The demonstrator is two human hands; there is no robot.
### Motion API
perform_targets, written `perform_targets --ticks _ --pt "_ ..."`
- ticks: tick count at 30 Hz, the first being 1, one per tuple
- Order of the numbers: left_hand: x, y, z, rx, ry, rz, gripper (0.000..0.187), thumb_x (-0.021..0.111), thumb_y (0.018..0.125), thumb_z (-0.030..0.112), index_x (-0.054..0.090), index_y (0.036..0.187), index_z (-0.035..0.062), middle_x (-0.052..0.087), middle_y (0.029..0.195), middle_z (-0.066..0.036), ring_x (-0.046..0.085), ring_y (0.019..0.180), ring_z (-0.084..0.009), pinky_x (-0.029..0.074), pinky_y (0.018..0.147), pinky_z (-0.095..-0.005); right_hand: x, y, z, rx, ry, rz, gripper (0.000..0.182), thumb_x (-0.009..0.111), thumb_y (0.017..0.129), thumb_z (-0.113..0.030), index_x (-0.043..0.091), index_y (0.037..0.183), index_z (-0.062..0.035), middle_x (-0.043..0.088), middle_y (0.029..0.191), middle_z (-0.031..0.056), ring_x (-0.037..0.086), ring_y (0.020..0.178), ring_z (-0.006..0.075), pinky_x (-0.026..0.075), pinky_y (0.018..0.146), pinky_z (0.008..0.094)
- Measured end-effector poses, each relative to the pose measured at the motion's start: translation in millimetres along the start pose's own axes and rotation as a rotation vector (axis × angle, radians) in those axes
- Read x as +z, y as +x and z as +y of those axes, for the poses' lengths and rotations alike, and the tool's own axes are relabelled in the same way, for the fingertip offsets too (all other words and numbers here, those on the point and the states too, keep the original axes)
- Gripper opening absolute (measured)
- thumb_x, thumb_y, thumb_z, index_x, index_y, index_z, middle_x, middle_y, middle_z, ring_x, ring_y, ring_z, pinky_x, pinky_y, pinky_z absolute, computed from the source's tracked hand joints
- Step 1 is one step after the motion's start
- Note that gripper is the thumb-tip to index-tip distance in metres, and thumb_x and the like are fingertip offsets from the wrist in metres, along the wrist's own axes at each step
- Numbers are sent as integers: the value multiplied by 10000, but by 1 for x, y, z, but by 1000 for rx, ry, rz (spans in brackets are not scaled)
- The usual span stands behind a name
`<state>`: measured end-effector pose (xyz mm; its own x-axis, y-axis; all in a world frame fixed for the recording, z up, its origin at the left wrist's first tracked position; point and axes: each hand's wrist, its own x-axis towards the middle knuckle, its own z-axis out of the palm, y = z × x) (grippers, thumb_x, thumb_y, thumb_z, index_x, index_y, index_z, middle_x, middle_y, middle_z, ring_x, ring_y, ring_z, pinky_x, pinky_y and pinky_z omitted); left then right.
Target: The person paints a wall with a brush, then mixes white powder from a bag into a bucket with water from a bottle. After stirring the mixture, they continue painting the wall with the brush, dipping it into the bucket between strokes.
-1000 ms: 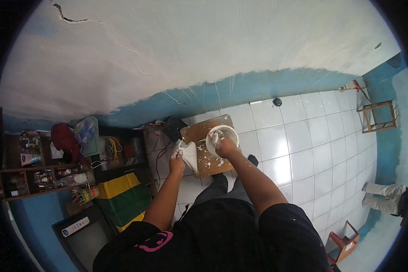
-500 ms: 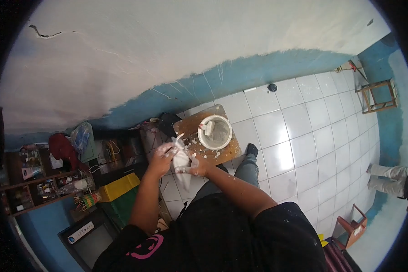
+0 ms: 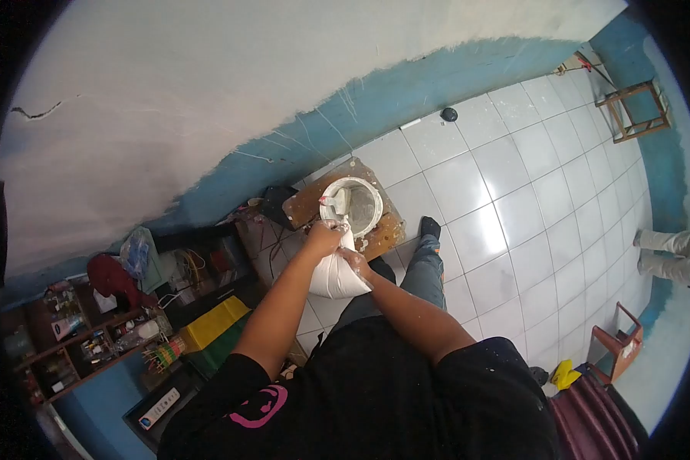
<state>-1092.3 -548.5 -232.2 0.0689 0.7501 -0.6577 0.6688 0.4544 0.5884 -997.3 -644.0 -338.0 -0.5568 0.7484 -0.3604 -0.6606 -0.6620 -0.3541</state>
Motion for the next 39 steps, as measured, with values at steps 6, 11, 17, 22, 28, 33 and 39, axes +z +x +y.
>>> perform_targets --ticks 6,11,17,22,28,33,39 --pt "3 23 -7 -19 -62 -55 379 666 729 280 624 899 -56 644 828 -191 630 773 -243 473 688 -338 16 6 -16 61 298 102 330 462 873 -208 475 1124 6 562 1081 156 572 962 295 428 885 436" --pt "8 30 -7 -31 -76 -80 435 689 715 302 609 894 -86 638 841 -197 623 771 -241 471 690 -337 16 6 -16 -64 293 -72 347 432 921 -233 456 1162 17 557 1086 106 548 979 191 411 898 331" --pt "10 43 -20 -50 -26 -95 458 687 718 325 604 895 -88 631 860 -216 620 811 -264 466 704 -336 2 18 2 -22 325 95 276 442 916 -215 496 1089 -7 577 1009 99 570 906 207 440 839 337" --pt "13 54 -32 -6 -31 -148 501 678 716 362 601 908 -94 620 895 -243 615 838 -314 464 722 -354 -6 20 2 -23 482 -40 267 455 878 -181 511 1056 9 581 1007 149 591 888 288 457 829 422" --pt "11 47 -17 -4 90 -116 370 695 724 246 599 889 -71 637 835 -149 585 736 -193 453 673 -321 1 23 7 10 159 334 224 461 905 -214 542 989 -23 589 896 81 582 783 186 470 740 319" --pt "8 45 -13 -56 62 -182 438 677 729 279 585 947 -89 625 902 -210 605 821 -275 461 723 -345 -22 40 36 50 206 330 207 483 893 -215 545 953 -26 586 866 77 585 757 187 480 705 324" --pt "0 32 15 -72 69 -147 416 661 731 244 583 953 -99 622 910 -228 618 833 -298 470 721 -351 9 26 0 69 353 320 195 495 880 -202 529 957 -27 584 869 92 594 734 216 488 692 358"
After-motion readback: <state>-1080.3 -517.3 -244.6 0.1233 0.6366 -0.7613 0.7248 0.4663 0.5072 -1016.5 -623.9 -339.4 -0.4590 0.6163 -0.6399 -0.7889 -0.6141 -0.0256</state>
